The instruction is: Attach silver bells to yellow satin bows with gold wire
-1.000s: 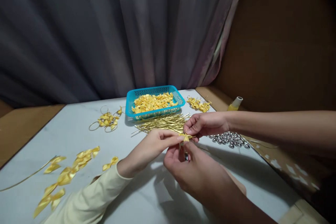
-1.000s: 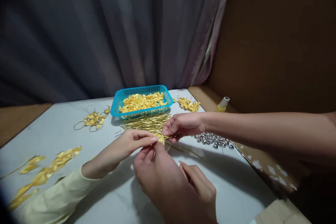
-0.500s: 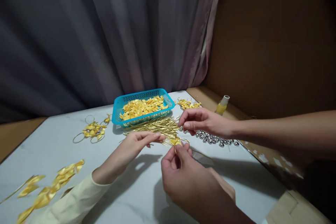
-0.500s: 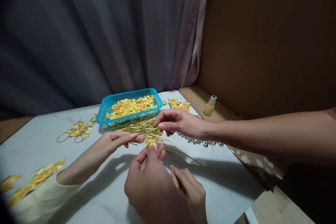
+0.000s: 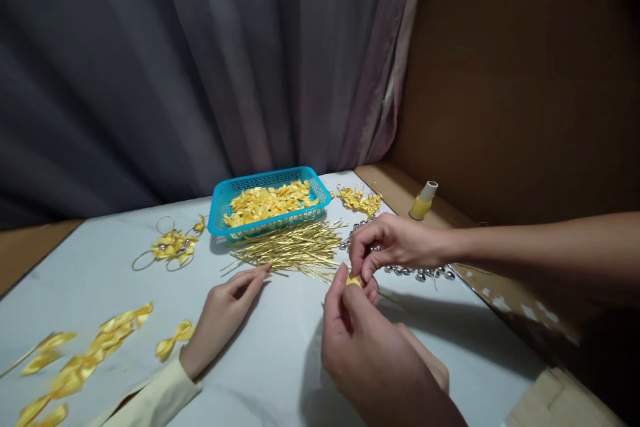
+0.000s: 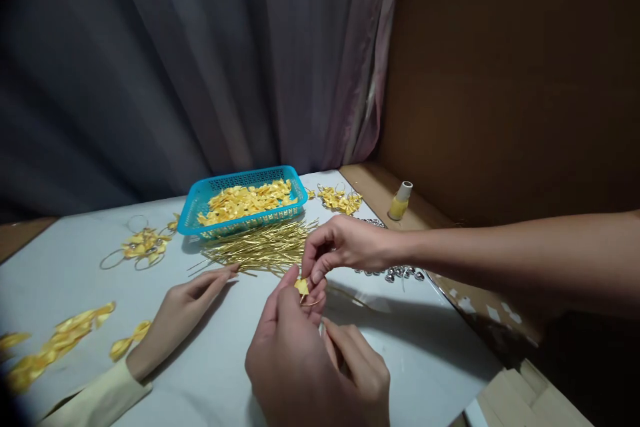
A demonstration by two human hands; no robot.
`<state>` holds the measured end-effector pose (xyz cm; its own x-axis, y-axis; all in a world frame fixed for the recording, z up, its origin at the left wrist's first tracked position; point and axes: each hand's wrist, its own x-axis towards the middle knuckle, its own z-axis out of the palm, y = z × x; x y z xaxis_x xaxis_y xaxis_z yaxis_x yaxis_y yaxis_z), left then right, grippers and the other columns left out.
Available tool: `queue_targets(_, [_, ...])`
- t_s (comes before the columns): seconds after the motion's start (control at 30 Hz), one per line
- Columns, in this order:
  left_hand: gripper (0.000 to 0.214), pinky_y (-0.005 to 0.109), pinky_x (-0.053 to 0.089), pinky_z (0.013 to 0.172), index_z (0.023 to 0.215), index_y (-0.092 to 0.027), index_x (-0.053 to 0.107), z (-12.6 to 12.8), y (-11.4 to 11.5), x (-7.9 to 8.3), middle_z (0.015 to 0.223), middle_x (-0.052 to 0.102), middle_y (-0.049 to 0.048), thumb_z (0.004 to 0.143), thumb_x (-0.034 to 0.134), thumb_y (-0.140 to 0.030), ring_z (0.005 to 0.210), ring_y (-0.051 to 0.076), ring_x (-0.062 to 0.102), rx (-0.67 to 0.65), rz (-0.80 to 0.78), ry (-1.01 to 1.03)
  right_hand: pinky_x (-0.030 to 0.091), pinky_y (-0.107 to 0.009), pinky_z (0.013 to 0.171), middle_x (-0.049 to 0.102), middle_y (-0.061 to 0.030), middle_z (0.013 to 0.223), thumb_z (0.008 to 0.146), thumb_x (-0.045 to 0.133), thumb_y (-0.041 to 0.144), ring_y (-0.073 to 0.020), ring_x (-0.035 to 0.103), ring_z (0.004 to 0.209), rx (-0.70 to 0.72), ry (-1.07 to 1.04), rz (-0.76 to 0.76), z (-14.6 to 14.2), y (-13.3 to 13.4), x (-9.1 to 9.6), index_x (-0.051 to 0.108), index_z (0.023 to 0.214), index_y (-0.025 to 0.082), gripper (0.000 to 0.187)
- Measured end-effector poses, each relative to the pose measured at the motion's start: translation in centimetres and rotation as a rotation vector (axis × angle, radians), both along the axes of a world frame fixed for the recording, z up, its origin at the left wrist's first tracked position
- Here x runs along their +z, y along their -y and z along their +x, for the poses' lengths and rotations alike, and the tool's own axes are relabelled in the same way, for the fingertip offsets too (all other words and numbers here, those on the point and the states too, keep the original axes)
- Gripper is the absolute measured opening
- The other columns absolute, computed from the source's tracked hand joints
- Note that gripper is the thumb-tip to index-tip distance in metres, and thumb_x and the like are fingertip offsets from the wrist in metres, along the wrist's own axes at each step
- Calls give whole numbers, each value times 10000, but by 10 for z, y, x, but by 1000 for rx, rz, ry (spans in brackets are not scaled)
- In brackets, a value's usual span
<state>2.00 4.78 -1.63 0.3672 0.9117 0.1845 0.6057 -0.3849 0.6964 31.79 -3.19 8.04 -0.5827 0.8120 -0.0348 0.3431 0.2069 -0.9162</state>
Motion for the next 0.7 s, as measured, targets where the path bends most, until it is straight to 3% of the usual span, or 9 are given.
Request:
queue_targets(0.13, [367,283,405,933,891,-217,681,3,-1,-1,1099,649,9,766,487,-503,1053,222,562,-13,-14,-23,432,-204,624,591,-9,725,783,606,221,-83,546,668,56,78,74,6,-4,0,589,749,126,102])
queue_targets(0.27, [375,284,394,945,915,-221,674,3,-3,-3,1112,642,7,771,478,-506,1054,220,563,-5,-40,-26,380,-204,593,532,12,691,801,588,243,-75,478,643,7,15,66,12,-11,-1,553,764,126,128])
queue_targets(0.5, [411,314,394,952,936,-221,673,4,-2,-2,1119,638,13,767,460,-528,1061,237,560,18,-49,-41,398,-234,651,552,-13,731,826,547,174,-85,507,671,61,-83,-133,9,-19,-7,500,774,122,87])
queue_targets(0.7, [389,316,386,961,932,-235,672,6,-4,-2,1127,633,-1,776,458,-520,1067,231,557,7,-43,-50,410,-240,656,582,-20,717,839,520,146,-75,525,629,66,-166,-322,-1,-21,-26,481,750,126,100])
